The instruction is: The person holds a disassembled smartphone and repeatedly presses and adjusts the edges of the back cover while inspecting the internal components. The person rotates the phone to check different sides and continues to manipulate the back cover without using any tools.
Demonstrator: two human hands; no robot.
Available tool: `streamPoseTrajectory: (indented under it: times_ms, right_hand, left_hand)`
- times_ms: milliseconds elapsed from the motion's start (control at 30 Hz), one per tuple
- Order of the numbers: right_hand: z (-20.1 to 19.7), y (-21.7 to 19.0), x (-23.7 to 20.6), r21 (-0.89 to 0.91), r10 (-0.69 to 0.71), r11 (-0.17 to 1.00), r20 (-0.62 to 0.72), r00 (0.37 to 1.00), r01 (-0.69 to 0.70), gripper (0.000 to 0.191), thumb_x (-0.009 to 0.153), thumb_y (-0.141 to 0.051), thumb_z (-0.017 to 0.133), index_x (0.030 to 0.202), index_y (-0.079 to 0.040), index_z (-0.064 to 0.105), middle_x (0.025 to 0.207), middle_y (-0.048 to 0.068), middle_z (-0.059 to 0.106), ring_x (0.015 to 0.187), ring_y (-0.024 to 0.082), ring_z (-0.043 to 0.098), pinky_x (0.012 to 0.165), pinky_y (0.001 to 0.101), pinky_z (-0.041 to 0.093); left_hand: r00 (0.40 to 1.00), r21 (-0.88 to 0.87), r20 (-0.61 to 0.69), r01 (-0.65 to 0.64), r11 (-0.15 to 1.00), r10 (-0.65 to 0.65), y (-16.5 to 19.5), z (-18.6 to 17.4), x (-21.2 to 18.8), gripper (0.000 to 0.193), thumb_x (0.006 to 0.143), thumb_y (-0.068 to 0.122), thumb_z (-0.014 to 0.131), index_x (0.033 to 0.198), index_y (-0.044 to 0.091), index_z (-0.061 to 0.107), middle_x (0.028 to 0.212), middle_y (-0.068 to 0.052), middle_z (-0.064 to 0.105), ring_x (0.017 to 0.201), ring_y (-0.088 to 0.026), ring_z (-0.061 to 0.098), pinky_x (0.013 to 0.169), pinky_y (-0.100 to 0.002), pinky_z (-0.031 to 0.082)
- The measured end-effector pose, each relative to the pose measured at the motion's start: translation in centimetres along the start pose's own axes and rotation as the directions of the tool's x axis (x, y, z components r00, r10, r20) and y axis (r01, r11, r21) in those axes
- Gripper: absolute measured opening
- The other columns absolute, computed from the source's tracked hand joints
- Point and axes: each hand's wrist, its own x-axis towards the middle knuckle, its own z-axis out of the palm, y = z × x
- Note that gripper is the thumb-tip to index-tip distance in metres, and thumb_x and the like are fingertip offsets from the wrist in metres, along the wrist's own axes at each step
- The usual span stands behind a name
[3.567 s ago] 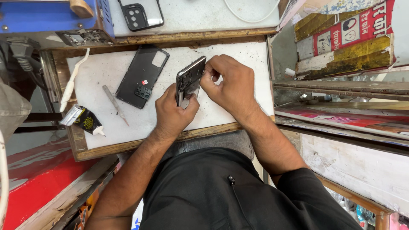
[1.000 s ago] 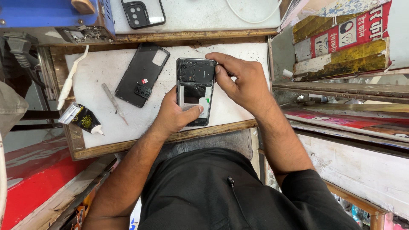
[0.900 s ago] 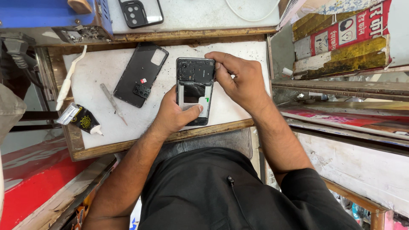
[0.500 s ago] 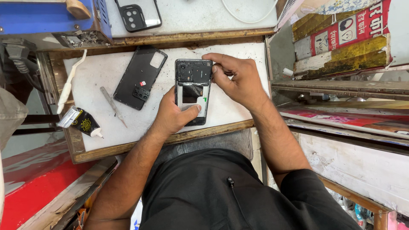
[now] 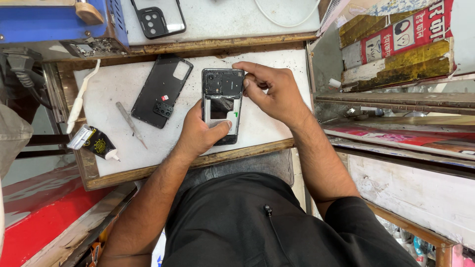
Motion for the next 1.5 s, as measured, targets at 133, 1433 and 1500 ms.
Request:
streamPoseTrajectory:
  times_ms: [133,1433,1500]
  right_hand:
    - [0.6,0.2,0.0,0.012,0.017,1.000,-0.050,0.999,-0.016,0.027,0.103,-0.003,0.061,0.129,-0.001,0.068,0.091,0.009,0.079,0.082,0.013,0.077,0.074,0.0256,0.063]
    - [1.0,0.4,0.4,-0.056,0.065,0.996,-0.094,0.993,-0.071,0.021,0.105,-0.003,0.057,0.120,-0.003,0.072,0.086,0.006,0.078,0.078,0.009,0.077,0.068,0.0229,0.063]
    - [1.1,0.3,0.5,0.040,0.067,0.997,-0.083,0.994,-0.064,0.022,0.107,-0.003,0.055,0.122,-0.002,0.071,0.086,0.006,0.076,0.077,0.010,0.074,0.069,0.0236,0.062]
  left_hand:
    - [1.000,0.053,-0.011,0.001,0.999,0.000,0.0,-0.1,0.1,0.040,0.082,0.008,0.072,0.120,0.001,0.061,0.106,-0.007,0.069,0.098,-0.014,0.067,0.089,-0.032,0.058]
    - [1.000,-0.038,-0.019,-0.019,0.999,0.019,0.2,0.7,-0.4,0.041,0.083,0.007,0.071,0.123,0.000,0.061,0.111,-0.006,0.069,0.102,-0.013,0.066,0.093,-0.031,0.056]
    - [0.999,-0.066,-0.029,-0.027,0.997,0.025,0.2,0.7,-0.4,0.042,0.083,0.007,0.072,0.123,0.001,0.060,0.111,-0.005,0.069,0.102,-0.013,0.066,0.093,-0.030,0.056]
